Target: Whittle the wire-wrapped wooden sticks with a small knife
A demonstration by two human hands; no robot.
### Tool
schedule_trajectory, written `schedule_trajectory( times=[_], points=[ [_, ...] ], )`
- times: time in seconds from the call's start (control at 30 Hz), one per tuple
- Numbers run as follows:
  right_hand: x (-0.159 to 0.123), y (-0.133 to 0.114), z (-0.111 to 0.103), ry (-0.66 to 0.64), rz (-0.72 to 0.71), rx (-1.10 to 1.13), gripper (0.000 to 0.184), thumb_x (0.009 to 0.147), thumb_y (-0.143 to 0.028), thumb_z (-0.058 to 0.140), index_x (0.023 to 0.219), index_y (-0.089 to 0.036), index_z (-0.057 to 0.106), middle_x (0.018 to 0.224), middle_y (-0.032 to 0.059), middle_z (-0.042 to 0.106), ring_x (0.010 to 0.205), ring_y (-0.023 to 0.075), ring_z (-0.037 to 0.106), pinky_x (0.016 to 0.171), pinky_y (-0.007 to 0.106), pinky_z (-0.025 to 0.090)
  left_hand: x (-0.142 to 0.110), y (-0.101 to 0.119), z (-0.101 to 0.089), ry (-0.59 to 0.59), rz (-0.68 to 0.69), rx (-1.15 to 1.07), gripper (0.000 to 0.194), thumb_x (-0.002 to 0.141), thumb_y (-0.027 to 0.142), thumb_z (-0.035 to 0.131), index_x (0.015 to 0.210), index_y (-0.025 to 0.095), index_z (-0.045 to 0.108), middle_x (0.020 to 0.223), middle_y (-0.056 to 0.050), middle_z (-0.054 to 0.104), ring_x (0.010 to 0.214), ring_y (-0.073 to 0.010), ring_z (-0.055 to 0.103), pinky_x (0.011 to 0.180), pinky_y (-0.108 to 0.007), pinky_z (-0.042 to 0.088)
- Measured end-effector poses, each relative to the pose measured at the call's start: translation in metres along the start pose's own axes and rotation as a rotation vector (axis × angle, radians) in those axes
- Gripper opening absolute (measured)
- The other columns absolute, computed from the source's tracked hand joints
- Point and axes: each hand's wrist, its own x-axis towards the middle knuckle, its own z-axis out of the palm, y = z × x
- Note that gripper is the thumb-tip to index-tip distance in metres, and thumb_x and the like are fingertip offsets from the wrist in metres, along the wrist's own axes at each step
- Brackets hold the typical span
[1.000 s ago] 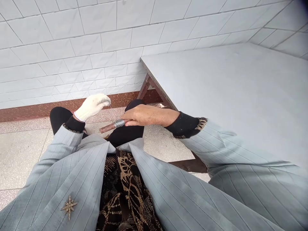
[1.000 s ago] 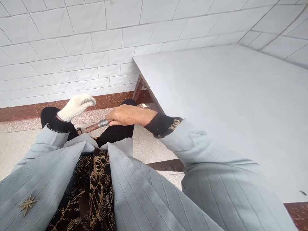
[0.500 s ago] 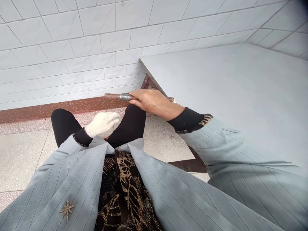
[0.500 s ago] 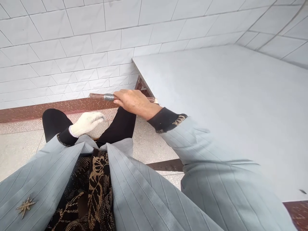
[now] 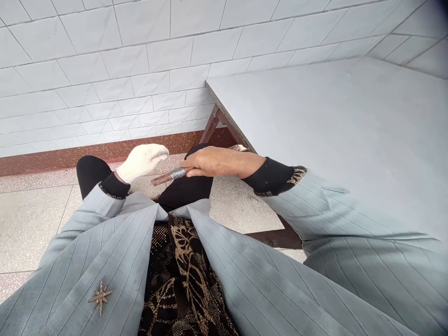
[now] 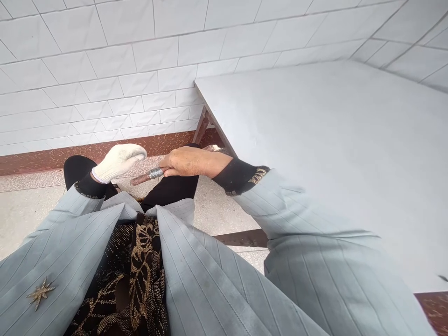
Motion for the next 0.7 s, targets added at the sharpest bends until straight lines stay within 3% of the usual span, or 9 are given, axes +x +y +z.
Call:
schedule_trajectory(
  times=[0.17,0.27,0.37,0.5,0.6,0.7],
  points=[
    [-0.002,-0.012,-0.01,0.024,-0.028,0.145,0.029,0.102,-0.035,0.055,0.122,-0.023,0.073,0.104,0.0062,0.077,0.085,0.0196,0.066,0.075,0.033,0.043,0.005,-0.001,-0.001,0.016,-0.077,-0.114,0.028,0.096,0.026,0.046,0.099,0.019,0.073,0.103,-0.005,0.077,0.096,-0.0194,0.069,0.091,-0.033,0.051],
    [-0.001,-0.014,-0.011,0.175,-0.015,0.171,0.031,0.102,-0.033,0.054,0.125,-0.022,0.071,0.109,0.0084,0.075,0.092,0.0212,0.066,0.079,0.033,0.044,0.002,-0.003,0.01,0.039,-0.126,-0.222,0.027,0.096,0.027,0.046,0.096,0.018,0.071,0.095,-0.005,0.076,0.086,-0.0173,0.067,0.083,-0.031,0.052],
    [0.0,-0.012,-0.013,0.381,0.109,0.145,0.028,0.101,-0.033,0.053,0.116,-0.019,0.073,0.101,0.0082,0.074,0.088,0.0213,0.063,0.077,0.033,0.042,-0.007,0.003,0.026,0.036,-0.155,-0.375,0.03,0.098,0.032,0.044,0.095,0.016,0.069,0.09,-0.005,0.074,0.078,-0.0154,0.065,0.077,-0.03,0.052],
    [0.0,-0.006,-0.014,0.521,0.27,0.117,0.027,0.101,-0.032,0.05,0.108,-0.016,0.071,0.09,0.0067,0.071,0.079,0.0192,0.059,0.072,0.031,0.038,-0.016,0.019,0.041,-0.082,-0.049,-0.514,0.03,0.101,0.032,0.041,0.099,0.019,0.068,0.1,-0.003,0.076,0.09,-0.0155,0.068,0.088,-0.031,0.054],
    [-0.001,-0.002,-0.012,0.481,0.412,0.027,0.024,0.101,-0.03,0.051,0.104,-0.016,0.07,0.092,0.0086,0.071,0.079,0.0205,0.059,0.071,0.032,0.037,-0.018,0.028,0.043,-0.142,0.031,-0.424,0.029,0.102,0.029,0.041,0.101,0.021,0.069,0.106,-0.001,0.076,0.099,-0.016,0.07,0.097,-0.032,0.052],
    [0.0,-0.001,-0.008,0.317,0.5,-0.094,0.023,0.101,-0.03,0.053,0.106,-0.016,0.07,0.098,0.0112,0.073,0.082,0.0218,0.061,0.07,0.032,0.037,-0.019,0.029,0.04,-0.11,0.061,-0.188,0.031,0.103,0.03,0.041,0.107,0.021,0.07,0.105,-0.003,0.077,0.096,-0.0183,0.072,0.091,-0.033,0.053]
  ],
)
